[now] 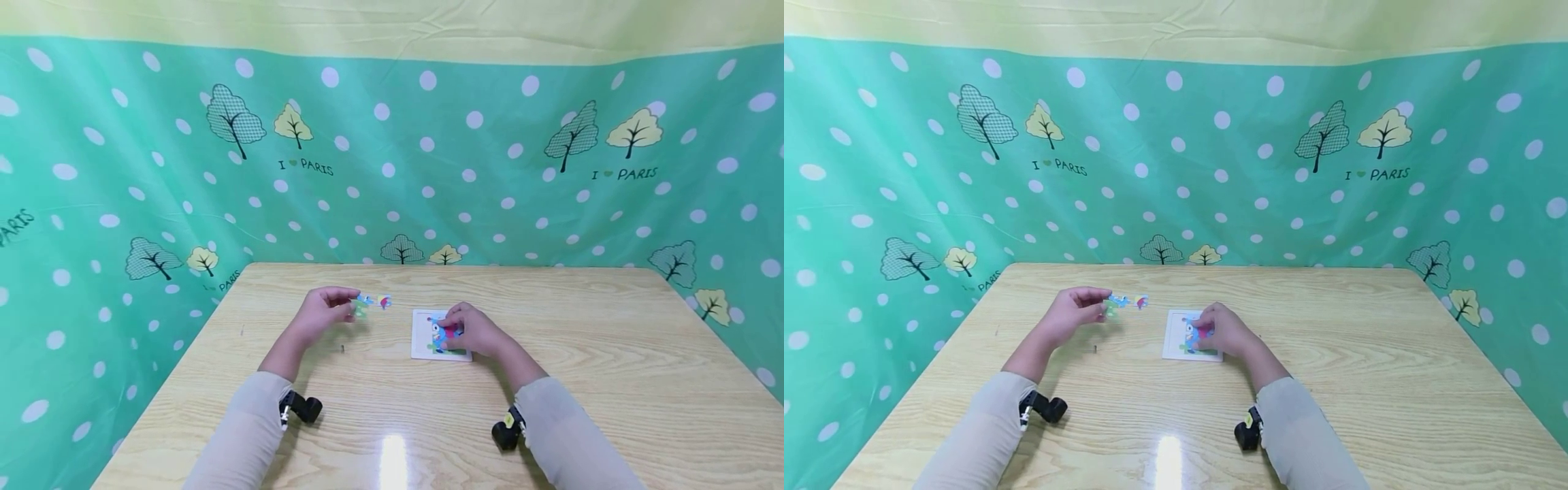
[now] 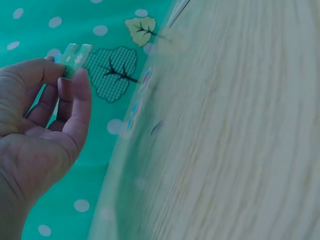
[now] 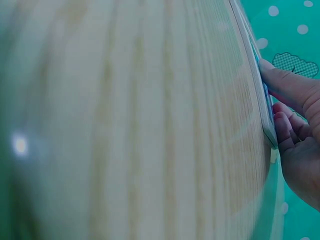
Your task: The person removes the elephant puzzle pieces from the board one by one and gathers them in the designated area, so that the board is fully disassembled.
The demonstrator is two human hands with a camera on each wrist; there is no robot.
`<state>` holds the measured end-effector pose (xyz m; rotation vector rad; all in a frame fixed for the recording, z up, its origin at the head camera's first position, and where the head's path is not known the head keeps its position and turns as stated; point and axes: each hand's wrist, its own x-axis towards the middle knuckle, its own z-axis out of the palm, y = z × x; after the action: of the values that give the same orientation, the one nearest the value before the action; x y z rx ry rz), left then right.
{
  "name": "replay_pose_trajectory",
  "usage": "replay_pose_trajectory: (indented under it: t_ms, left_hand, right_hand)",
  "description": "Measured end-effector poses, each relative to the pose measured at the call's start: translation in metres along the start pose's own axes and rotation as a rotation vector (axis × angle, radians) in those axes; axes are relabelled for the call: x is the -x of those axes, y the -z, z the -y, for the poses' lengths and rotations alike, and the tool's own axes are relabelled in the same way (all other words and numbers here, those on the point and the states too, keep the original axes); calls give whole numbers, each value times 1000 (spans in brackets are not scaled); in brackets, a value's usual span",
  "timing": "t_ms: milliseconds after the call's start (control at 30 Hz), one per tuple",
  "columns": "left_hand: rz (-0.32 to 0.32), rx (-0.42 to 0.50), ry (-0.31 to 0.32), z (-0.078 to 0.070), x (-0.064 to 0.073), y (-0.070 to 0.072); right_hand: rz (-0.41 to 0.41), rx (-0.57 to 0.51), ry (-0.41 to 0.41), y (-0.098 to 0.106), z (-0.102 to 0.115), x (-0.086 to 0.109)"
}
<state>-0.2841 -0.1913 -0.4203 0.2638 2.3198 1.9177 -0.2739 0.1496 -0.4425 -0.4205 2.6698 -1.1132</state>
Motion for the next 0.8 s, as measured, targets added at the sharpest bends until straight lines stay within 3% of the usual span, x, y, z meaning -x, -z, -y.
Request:
replay_pose_trajectory:
  t_ms: [500, 800]
  left_hand:
    - [-145, 14, 70, 10, -11, 23]
    - [-225, 90, 65, 22, -18, 30]
  right_hand:
    - [-2, -17, -4, 0, -1, 0]
    - [6, -14, -6, 0, 0, 0]
